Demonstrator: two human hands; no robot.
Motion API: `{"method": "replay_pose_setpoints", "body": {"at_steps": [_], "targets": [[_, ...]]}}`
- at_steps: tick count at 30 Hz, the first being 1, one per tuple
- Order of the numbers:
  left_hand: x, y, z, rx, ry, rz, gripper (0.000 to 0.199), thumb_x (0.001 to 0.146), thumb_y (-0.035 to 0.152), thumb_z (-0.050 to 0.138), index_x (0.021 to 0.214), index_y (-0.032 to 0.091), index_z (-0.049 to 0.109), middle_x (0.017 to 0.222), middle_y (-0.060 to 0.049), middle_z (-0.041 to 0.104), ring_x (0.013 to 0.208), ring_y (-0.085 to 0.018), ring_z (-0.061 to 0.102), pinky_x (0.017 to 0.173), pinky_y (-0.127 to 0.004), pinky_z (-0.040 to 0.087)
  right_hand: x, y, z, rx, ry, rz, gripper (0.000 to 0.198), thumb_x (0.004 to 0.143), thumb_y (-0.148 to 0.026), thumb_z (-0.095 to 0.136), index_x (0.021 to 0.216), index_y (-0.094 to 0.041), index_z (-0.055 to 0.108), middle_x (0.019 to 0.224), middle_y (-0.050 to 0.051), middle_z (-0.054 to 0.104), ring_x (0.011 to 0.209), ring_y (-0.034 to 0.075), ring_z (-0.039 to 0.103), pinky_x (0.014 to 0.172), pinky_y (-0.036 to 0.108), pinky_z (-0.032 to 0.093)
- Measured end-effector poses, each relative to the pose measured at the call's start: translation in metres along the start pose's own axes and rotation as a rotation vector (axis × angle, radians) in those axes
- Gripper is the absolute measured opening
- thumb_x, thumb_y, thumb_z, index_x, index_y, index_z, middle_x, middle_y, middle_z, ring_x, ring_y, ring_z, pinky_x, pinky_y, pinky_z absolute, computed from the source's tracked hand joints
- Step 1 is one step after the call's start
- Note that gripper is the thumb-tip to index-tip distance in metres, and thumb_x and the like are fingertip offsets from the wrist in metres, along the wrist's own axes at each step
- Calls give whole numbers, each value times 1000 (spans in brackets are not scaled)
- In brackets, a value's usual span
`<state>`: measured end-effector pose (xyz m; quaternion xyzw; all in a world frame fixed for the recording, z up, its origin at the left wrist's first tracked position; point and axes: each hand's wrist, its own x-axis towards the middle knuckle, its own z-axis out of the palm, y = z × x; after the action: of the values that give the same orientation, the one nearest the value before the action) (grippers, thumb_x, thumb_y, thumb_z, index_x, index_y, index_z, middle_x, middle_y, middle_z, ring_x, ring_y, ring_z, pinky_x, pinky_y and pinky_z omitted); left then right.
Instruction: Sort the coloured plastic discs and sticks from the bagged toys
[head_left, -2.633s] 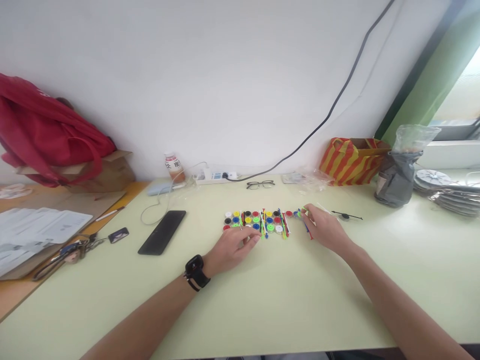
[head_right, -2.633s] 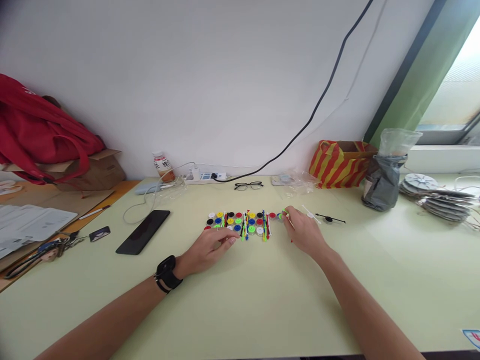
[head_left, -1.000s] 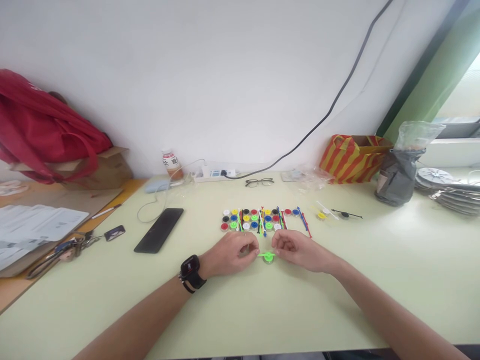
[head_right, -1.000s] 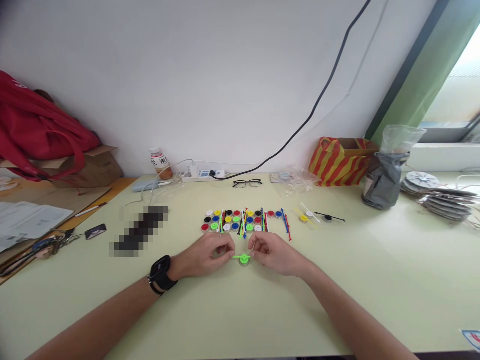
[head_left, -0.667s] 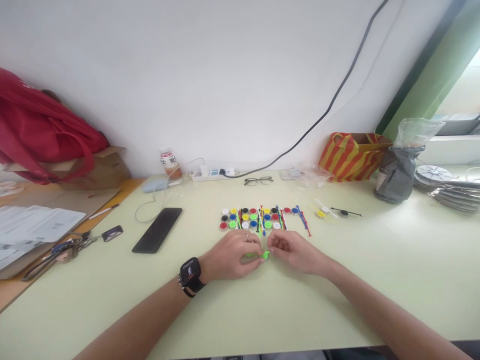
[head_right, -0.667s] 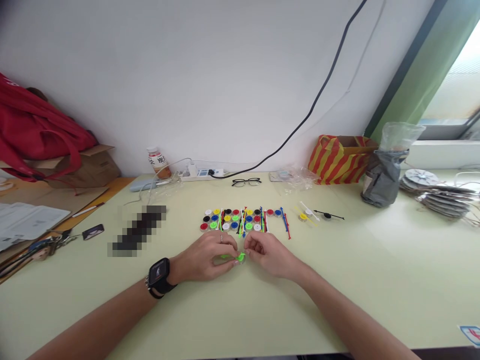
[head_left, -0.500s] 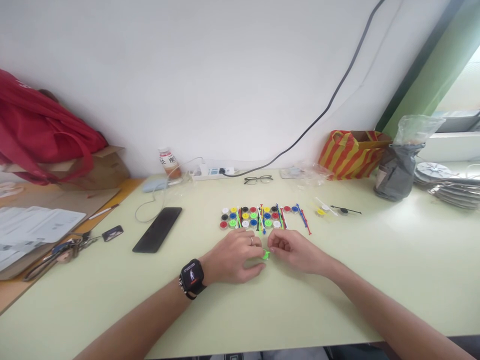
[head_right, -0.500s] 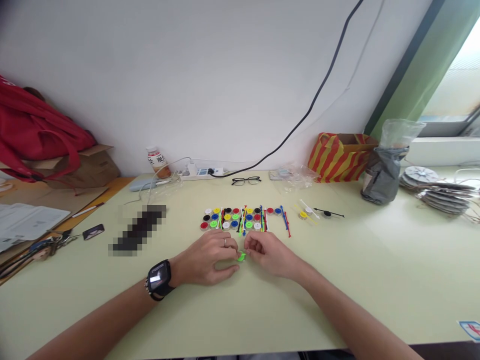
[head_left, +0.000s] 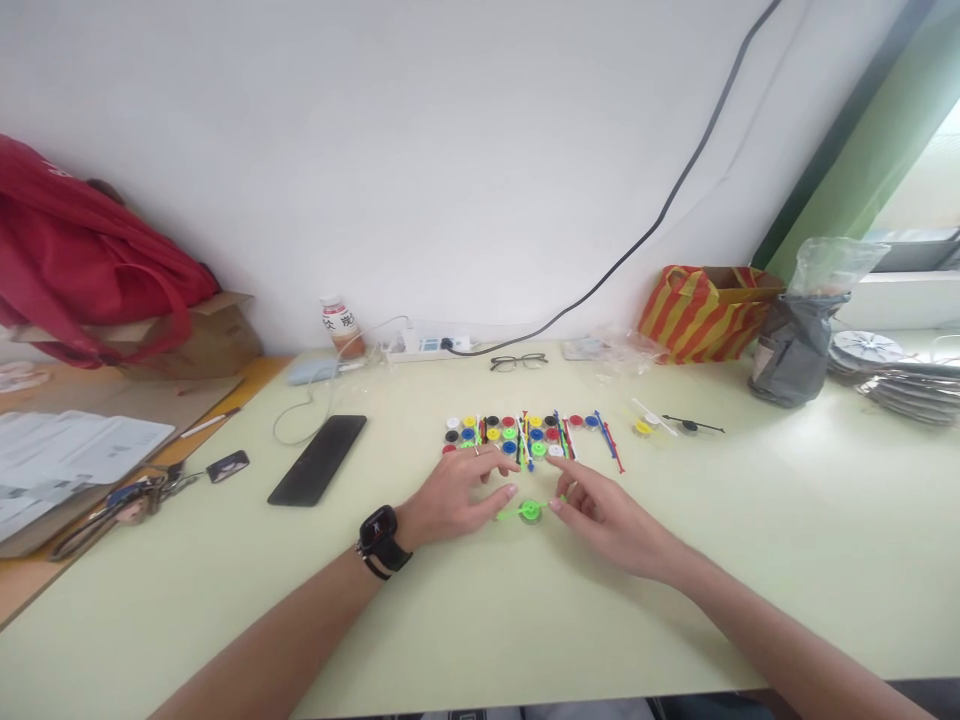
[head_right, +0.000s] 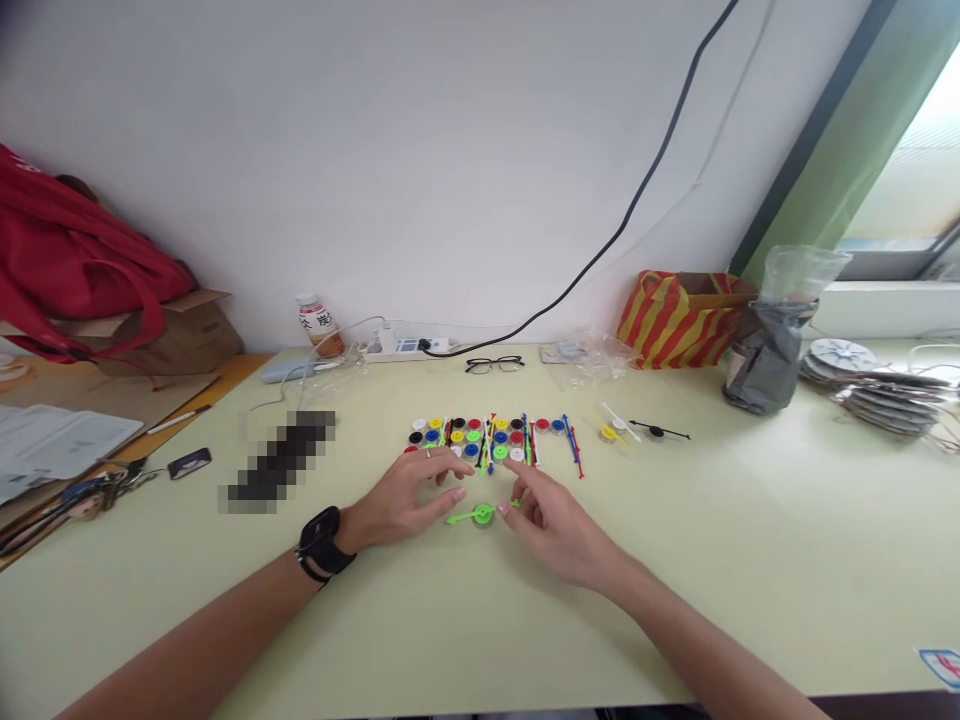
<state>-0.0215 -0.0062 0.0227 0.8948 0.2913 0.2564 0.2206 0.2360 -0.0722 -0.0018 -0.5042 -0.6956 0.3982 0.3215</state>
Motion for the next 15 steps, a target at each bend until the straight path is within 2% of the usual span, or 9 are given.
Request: {"method": "replay_pose_setpoints", "body": {"at_steps": [2, 4, 6, 8, 11, 14, 15], "targets": [[0, -2, -1, 4, 14, -11, 24, 102, 38, 56, 116, 23, 69, 106, -5, 72, 80, -17, 61, 80, -32, 51, -2, 0, 0, 10, 5, -8, 29, 101, -47, 53, 98, -21, 65, 101, 5, 59, 74, 15, 55, 71, 32, 51], [0, -3, 0, -1, 32, -9, 26, 103, 39, 54, 117, 23, 69, 107, -6, 73, 80, -17, 61, 80, -32, 50, 0, -1, -3, 25, 13, -10, 48, 104, -52, 48, 68, -20, 51, 93, 4, 54, 72, 15, 52, 68, 31, 48], [0, -3, 1, -2, 46, -9, 27, 104, 39, 53, 119, 23, 69, 110, -6, 73, 81, -17, 62, 80, -32, 50, 3, -1, -6, 51, 46, -28, 57, 105, -54, 43, 60, -20, 38, 84, 3, 50, 68, 14, 48, 64, 31, 45], [0, -4, 1, 3, 54, -9, 27, 104, 40, 53, 119, 23, 69, 111, -6, 73, 81, -17, 62, 80, -32, 50, 5, -1, -8, 47, 96, -80, 56, 106, -53, 43, 61, -20, 37, 80, 2, 47, 67, 14, 46, 62, 31, 42], [0, -5, 3, 6, 57, -12, 27, 105, 40, 52, 118, 23, 69, 109, -5, 74, 81, -17, 63, 79, -31, 50, 6, 1, -6, -36, 133, -177, 40, 104, -44, 51, 71, -21, 48, 81, 3, 53, 71, 17, 49, 64, 31, 44], [1, -7, 4, -2, 53, -23, 27, 106, 38, 50, 117, 23, 70, 108, -5, 74, 81, -16, 63, 79, -30, 49, 3, 2, 0, -150, 138, -285, 12, 101, -32, 57, 96, -23, 61, 95, 6, 63, 87, 21, 58, 75, 34, 51], [2, -7, 4, -7, 53, -28, 28, 106, 38, 49, 117, 22, 70, 108, -5, 74, 80, -16, 63, 79, -30, 49, 2, 1, 2, -189, 140, -327, 10, 100, -30, 58, 106, -24, 64, 103, 8, 65, 96, 23, 60, 83, 37, 53]]}}
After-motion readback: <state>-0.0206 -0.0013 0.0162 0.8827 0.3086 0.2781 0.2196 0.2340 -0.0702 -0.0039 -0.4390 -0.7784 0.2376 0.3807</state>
